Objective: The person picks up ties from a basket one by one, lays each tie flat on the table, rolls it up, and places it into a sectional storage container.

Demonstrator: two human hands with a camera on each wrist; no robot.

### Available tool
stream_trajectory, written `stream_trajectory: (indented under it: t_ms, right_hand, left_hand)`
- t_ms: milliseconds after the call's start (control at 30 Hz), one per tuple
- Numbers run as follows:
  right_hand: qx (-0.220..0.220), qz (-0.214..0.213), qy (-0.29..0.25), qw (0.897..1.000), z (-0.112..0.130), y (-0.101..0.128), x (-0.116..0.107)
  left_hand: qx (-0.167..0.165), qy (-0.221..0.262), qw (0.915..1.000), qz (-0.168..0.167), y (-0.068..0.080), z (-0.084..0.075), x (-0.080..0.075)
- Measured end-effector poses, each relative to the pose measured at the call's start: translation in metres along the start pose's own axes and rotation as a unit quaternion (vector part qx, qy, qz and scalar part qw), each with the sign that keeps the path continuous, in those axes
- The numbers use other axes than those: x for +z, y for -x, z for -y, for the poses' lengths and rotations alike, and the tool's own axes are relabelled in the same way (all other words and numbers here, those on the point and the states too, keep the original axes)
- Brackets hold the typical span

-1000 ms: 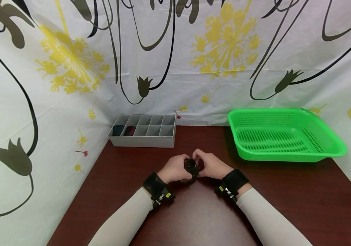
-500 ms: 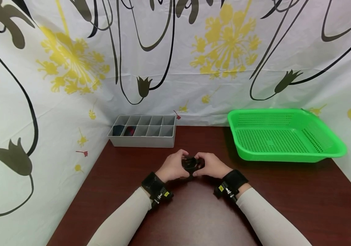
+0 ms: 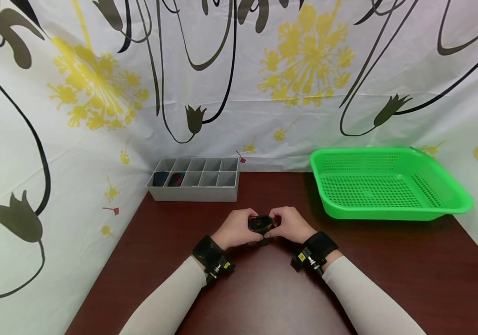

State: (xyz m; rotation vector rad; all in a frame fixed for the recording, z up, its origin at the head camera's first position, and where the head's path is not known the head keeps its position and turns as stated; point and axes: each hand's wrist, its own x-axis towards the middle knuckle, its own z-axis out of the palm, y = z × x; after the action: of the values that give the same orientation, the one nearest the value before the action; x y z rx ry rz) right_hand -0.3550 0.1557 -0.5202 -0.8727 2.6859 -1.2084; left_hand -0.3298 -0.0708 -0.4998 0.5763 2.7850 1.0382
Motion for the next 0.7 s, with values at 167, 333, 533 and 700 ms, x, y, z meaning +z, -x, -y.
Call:
stream_trajectory:
  t_ms: [167,333,533,700]
  right_hand:
    - [-0.001,0.005,0.002,1.000,0.002,0.001,0.001]
    - [0.004,0.032,0.015,0.999,0.004,-0.001,0.003]
    - [0.010,0.041,0.013,0.999,0.006,-0.001,0.004]
    - [0.013,0.052,0.008,0.999,0.008,0.000,0.005]
  left_hand:
    - [0.042,-0.100,0.9940,-0.014,0.004,-0.013,0.007]
    - [0.054,-0.166,0.9845,-0.018,0.008,-0.024,0.010]
    - [0.047,-0.228,0.9724,-0.007,0.014,-0.035,0.008]
    - [0.043,-0.271,0.9617,0.001,0.017,-0.047,0.007]
